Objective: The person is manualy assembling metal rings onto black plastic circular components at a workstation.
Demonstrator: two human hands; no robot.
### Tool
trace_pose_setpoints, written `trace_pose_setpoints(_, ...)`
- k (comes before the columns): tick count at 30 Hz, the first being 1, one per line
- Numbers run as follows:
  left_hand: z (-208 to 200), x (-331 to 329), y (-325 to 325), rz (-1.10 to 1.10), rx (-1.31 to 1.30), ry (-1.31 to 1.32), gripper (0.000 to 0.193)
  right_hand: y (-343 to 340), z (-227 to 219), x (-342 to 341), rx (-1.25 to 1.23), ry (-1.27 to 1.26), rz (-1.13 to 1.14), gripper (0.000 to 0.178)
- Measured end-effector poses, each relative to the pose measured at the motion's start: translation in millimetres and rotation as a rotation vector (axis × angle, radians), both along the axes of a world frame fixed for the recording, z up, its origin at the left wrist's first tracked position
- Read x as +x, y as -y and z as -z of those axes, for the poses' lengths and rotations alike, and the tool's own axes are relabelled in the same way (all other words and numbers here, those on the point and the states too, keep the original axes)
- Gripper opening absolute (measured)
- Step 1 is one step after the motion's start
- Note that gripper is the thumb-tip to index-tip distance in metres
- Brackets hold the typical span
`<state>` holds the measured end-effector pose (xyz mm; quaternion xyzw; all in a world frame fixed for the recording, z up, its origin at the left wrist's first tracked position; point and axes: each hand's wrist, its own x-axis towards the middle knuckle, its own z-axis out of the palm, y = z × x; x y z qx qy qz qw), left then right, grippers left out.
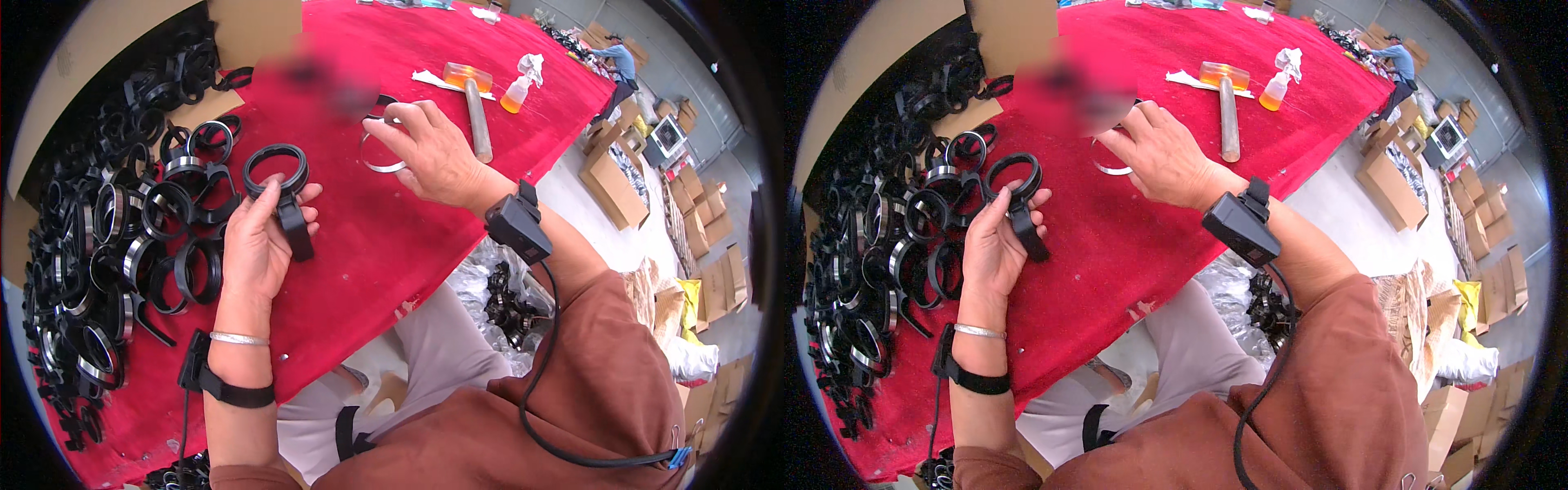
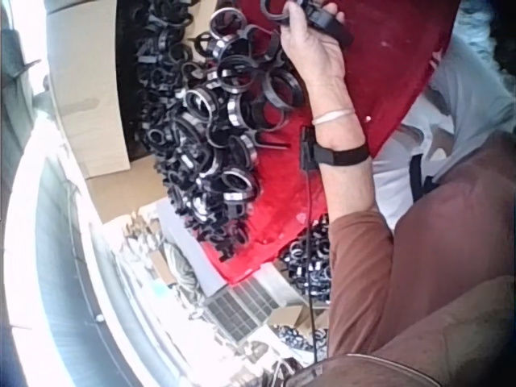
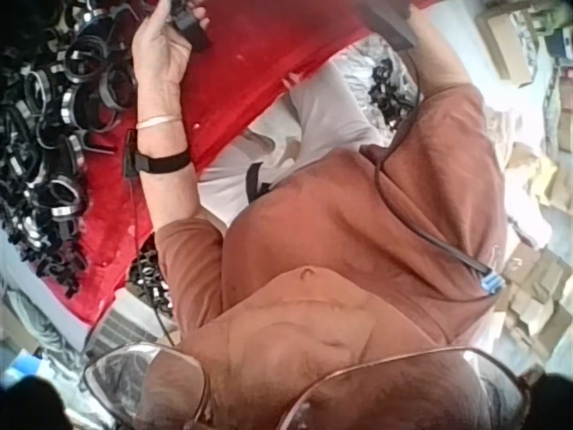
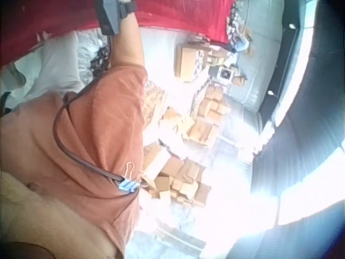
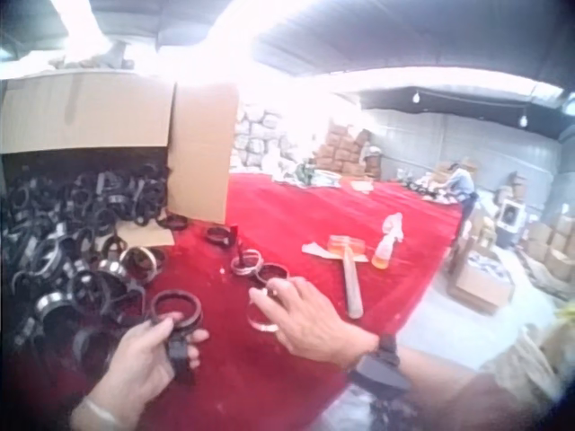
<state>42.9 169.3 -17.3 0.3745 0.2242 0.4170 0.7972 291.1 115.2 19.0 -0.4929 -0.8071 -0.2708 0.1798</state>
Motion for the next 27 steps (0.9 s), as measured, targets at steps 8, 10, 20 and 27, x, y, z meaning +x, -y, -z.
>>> trace_pose_setpoints(8, -1.4, -1.4, 0.4, 0.064, 0.053, 0.037, 0.030, 8.5, -12.7, 1.1, -0.756, -0.020, 0.009, 0.077)
trace_pose_setpoints(10, -4.1, -0.9, 2.8, 0.092, 0.057, 0.029, 0.031, 5.0, -11.5, 2.6, -0.962, -0.028, 0.022, 0.080)
trace_pose_setpoints(20, -11.5, 4.0, 6.1, 0.121, 0.123, -0.015, 0.053, 9.0, -17.3, -15.6, -0.902, -0.047, 0.235, 0.068)
trace_pose_setpoints(27, -12.2, 6.0, 14.9, 0.022, 0.178, -0.097, 0.049, 9.5, -51.6, -46.0, -0.293, -0.402, -0.104, 0.063)
